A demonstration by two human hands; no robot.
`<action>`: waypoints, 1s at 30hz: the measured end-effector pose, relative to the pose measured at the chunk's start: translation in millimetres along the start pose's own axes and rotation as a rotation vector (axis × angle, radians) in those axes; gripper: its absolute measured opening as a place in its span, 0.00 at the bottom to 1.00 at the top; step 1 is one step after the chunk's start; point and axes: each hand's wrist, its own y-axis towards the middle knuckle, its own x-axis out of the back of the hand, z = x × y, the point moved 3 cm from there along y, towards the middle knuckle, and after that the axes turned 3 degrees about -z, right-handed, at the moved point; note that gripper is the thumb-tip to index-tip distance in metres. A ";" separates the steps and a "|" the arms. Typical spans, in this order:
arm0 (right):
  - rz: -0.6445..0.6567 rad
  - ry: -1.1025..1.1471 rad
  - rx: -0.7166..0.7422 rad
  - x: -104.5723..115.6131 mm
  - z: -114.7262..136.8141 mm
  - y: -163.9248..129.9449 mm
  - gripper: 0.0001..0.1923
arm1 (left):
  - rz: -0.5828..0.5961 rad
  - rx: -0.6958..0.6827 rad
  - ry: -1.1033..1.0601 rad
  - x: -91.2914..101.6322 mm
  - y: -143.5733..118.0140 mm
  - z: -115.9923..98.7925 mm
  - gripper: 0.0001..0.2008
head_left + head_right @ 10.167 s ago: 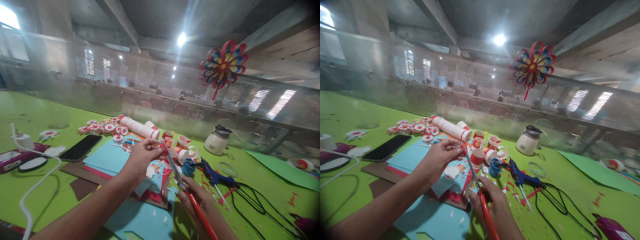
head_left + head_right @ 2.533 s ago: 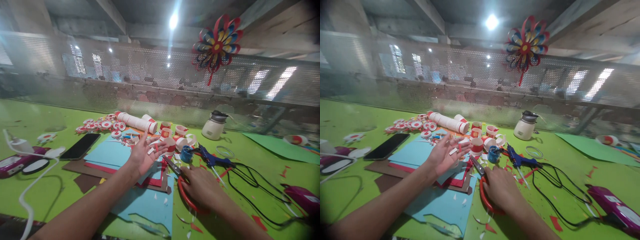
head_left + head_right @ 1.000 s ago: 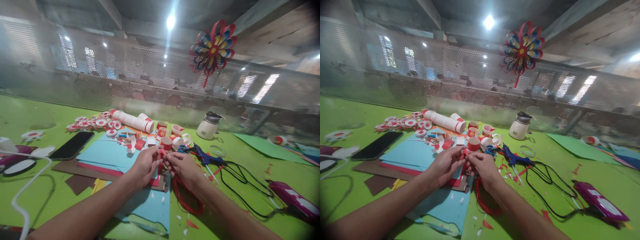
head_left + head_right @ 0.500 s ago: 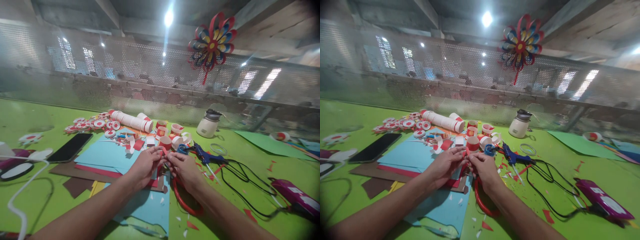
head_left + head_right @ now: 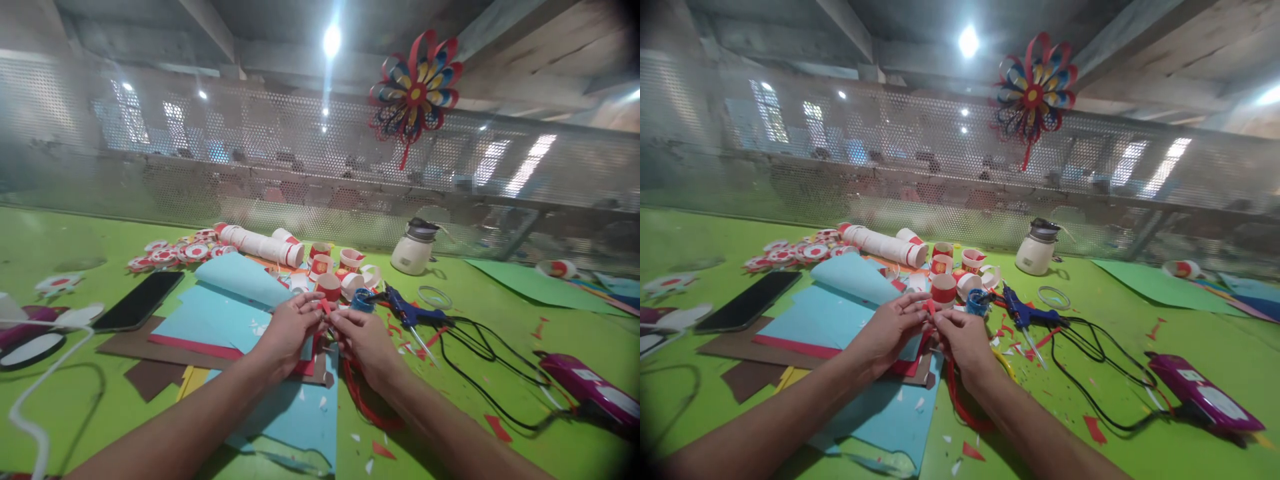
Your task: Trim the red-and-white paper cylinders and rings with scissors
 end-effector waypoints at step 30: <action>0.122 -0.101 0.083 -6.4 -3.6 -2.5 0.13 | -0.007 0.005 0.045 0.7 -0.8 3.4 0.10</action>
